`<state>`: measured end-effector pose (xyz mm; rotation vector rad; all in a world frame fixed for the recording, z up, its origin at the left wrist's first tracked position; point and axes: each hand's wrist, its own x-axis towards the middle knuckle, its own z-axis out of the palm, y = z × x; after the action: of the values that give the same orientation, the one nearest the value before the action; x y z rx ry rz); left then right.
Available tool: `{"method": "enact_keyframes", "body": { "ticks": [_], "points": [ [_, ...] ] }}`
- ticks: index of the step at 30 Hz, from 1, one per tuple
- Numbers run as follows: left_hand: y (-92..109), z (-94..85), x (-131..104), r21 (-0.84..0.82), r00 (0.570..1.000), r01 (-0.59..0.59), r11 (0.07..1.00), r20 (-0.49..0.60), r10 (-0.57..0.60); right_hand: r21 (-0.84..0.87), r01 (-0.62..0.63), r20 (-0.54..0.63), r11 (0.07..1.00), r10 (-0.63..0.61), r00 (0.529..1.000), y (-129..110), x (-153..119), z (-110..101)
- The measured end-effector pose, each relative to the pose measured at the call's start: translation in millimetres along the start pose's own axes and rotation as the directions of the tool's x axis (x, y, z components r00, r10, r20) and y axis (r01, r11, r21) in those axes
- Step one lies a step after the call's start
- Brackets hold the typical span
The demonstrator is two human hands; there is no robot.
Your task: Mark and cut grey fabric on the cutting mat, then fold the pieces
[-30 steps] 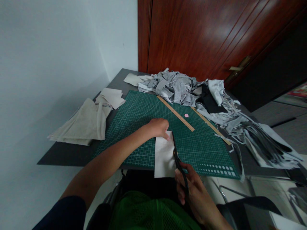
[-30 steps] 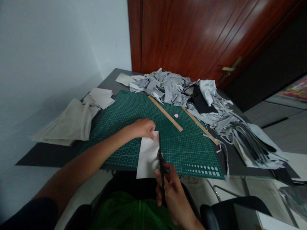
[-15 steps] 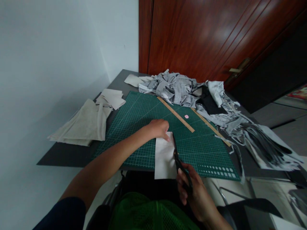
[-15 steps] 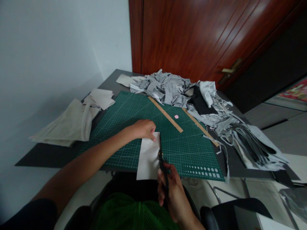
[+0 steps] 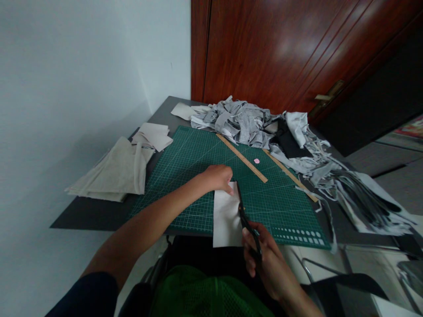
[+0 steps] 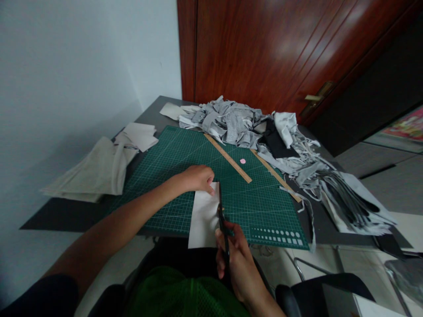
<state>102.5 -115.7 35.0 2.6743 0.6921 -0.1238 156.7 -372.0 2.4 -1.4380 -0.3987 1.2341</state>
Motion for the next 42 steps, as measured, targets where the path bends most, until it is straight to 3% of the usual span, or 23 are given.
{"method": "enact_keyframes", "body": {
  "ticks": [12,18,25,31,34,39,42],
  "points": [
    [3,-0.6,-2,0.012,1.000,0.014,1.000,0.004,-0.014,-0.007,-0.022,0.020,1.000,0.022,1.000,-3,1,-1],
    [4,-0.9,-5,0.064,0.997,0.080,0.995,-0.018,-0.079,-0.006,-0.078,0.023,0.997,0.078,0.997,-6,7,-14],
    [-9,-7.2,-1,0.039,0.994,0.110,0.993,-0.001,-0.110,-0.116,-0.057,0.017,0.992,0.059,0.998,-23,22,-59],
    [-33,-8.2,7,0.002,0.987,0.138,0.990,-0.080,-0.137,-0.422,0.073,-0.063,0.904,-0.110,0.992,-45,51,-97],
    [-45,-4.3,12,0.001,0.977,0.166,0.986,-0.135,-0.165,-0.509,0.082,-0.113,0.857,-0.161,0.980,-55,66,-119],
    [-52,3.1,17,-0.002,0.950,0.211,0.977,-0.234,-0.206,-0.567,0.123,-0.233,0.814,-0.302,0.924,-67,78,-161],
    [-53,5.9,19,0.003,0.936,0.237,0.971,-0.268,-0.228,-0.617,0.176,-0.242,0.767,-0.398,0.885,-68,76,-178]
  ]
}}
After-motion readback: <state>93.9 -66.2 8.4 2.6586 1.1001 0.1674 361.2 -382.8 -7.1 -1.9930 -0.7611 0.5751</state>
